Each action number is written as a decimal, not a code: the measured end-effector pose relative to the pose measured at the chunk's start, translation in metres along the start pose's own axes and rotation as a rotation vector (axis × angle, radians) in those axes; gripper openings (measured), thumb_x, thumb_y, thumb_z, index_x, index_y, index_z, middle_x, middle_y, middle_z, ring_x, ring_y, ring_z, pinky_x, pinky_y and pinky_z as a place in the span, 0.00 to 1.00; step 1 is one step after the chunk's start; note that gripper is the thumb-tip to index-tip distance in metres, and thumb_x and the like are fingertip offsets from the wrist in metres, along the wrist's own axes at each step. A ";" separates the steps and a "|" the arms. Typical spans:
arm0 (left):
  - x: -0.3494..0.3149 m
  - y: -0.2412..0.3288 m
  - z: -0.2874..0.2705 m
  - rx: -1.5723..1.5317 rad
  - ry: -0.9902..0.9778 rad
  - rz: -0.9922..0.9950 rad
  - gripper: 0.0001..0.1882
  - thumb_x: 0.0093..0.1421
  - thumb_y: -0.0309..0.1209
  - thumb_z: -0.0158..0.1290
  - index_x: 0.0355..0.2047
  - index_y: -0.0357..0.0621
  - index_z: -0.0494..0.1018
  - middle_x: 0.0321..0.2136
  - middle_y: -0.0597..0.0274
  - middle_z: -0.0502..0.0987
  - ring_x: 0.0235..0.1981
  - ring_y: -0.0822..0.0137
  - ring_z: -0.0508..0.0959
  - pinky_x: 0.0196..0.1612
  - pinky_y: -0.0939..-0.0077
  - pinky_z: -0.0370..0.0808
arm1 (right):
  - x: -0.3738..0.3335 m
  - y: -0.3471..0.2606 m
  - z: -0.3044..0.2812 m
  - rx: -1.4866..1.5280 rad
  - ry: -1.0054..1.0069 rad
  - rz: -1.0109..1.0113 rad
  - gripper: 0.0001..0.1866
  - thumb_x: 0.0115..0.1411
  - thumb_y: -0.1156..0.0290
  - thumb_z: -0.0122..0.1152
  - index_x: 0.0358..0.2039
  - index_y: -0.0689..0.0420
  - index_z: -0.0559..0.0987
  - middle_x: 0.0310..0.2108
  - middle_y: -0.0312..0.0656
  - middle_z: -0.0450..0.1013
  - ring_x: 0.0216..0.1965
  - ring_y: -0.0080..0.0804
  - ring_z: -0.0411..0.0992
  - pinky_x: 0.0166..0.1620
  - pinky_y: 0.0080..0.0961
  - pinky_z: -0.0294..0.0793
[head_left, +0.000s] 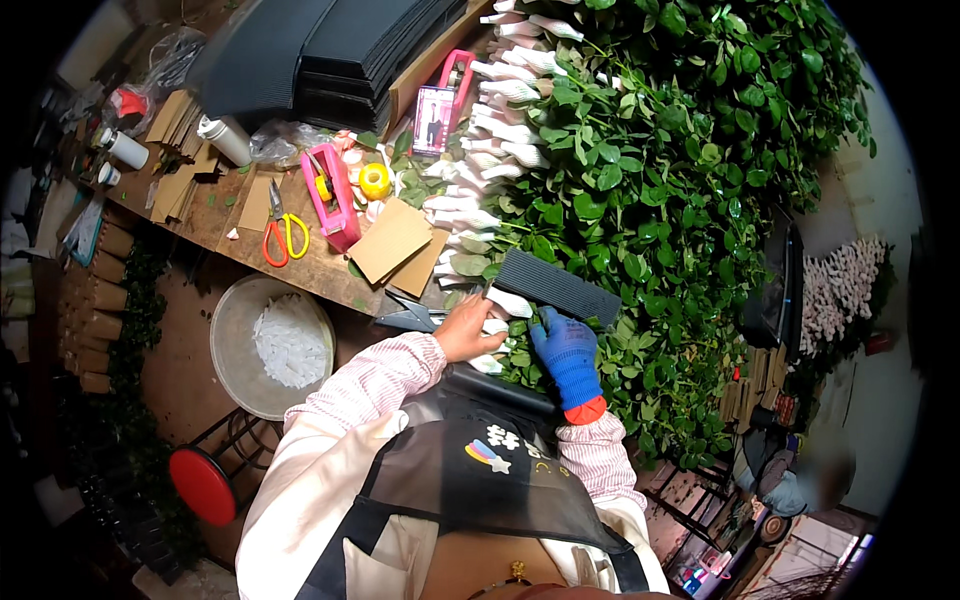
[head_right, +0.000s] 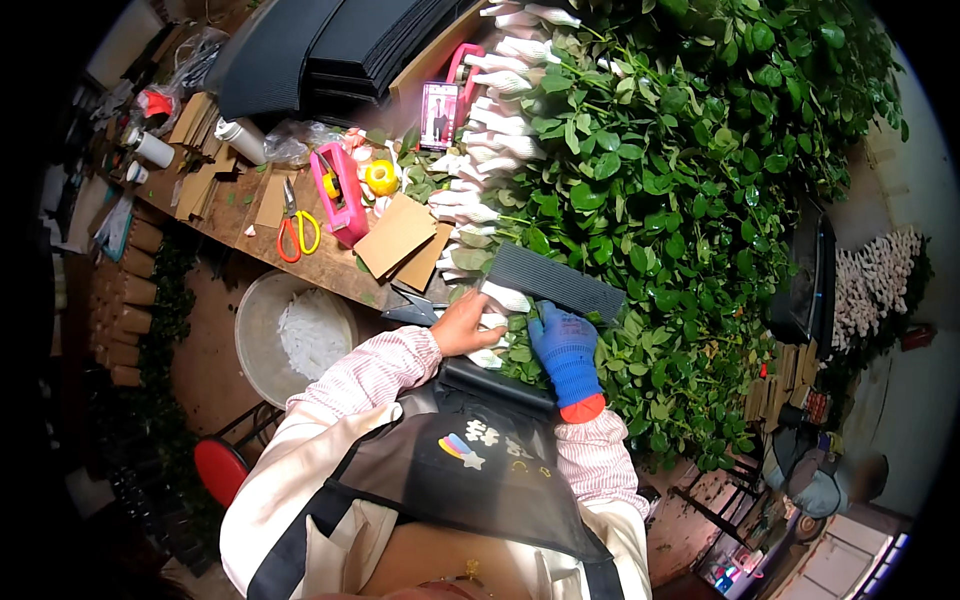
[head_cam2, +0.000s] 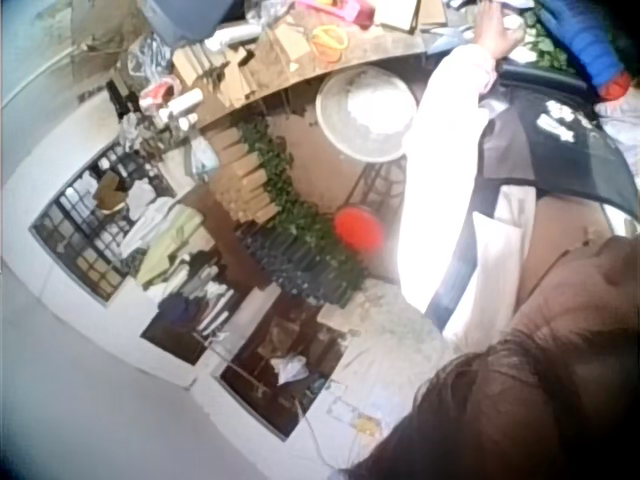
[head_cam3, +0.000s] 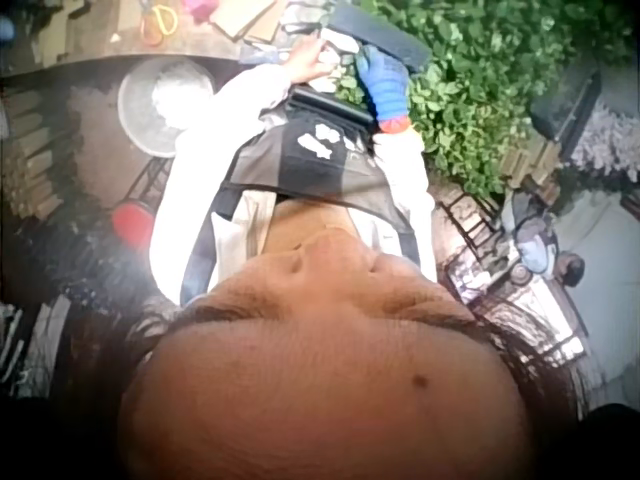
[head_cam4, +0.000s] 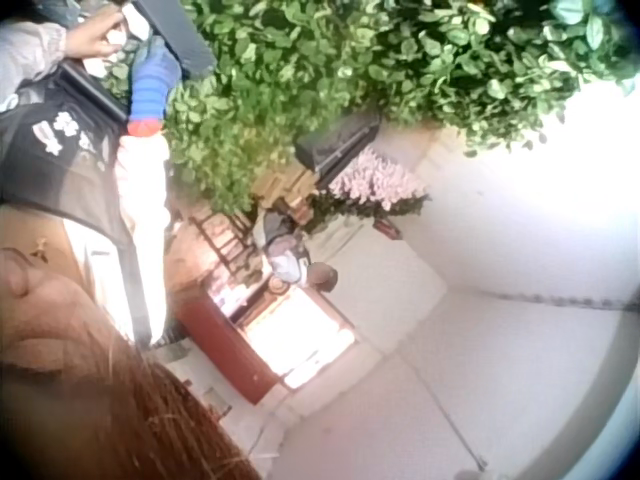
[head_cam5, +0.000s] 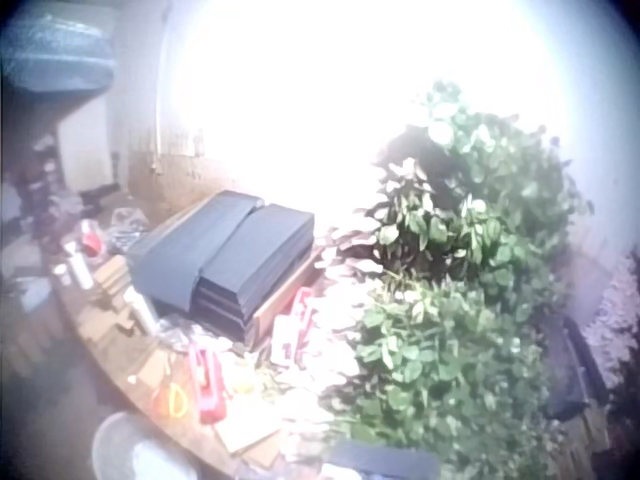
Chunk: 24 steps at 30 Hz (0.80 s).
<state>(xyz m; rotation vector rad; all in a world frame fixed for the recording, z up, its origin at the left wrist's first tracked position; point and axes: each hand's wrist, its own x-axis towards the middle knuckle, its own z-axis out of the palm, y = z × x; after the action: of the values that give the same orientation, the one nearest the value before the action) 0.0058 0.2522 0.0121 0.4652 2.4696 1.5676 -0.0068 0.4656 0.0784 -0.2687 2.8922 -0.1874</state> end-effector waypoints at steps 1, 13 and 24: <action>0.003 0.002 0.001 0.002 0.010 -0.011 0.25 0.54 0.37 0.62 0.47 0.36 0.71 0.47 0.44 0.73 0.49 0.44 0.74 0.53 0.54 0.71 | 0.003 0.002 0.008 -0.002 0.008 -0.016 0.21 0.58 0.52 0.61 0.48 0.48 0.79 0.33 0.48 0.81 0.36 0.47 0.80 0.41 0.44 0.78; 0.006 0.016 -0.004 0.098 0.248 -0.005 0.20 0.70 0.37 0.48 0.25 0.36 0.76 0.26 0.46 0.78 0.32 0.44 0.76 0.39 0.51 0.71 | 0.005 0.002 0.008 0.019 -0.007 -0.027 0.22 0.57 0.51 0.63 0.47 0.48 0.80 0.40 0.43 0.80 0.41 0.43 0.79 0.45 0.43 0.78; -0.024 -0.049 -0.029 -0.297 0.499 -0.231 0.13 0.58 0.33 0.61 0.29 0.39 0.69 0.21 0.56 0.72 0.27 0.61 0.75 0.37 0.68 0.74 | 0.009 0.000 0.016 -0.023 0.002 -0.043 0.19 0.55 0.53 0.64 0.44 0.48 0.81 0.39 0.45 0.81 0.42 0.45 0.79 0.45 0.44 0.78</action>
<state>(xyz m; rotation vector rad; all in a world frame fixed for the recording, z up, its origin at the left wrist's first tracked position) 0.0113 0.1997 -0.0203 -0.2828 2.4210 2.0942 -0.0117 0.4625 0.0606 -0.3355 2.8933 -0.1626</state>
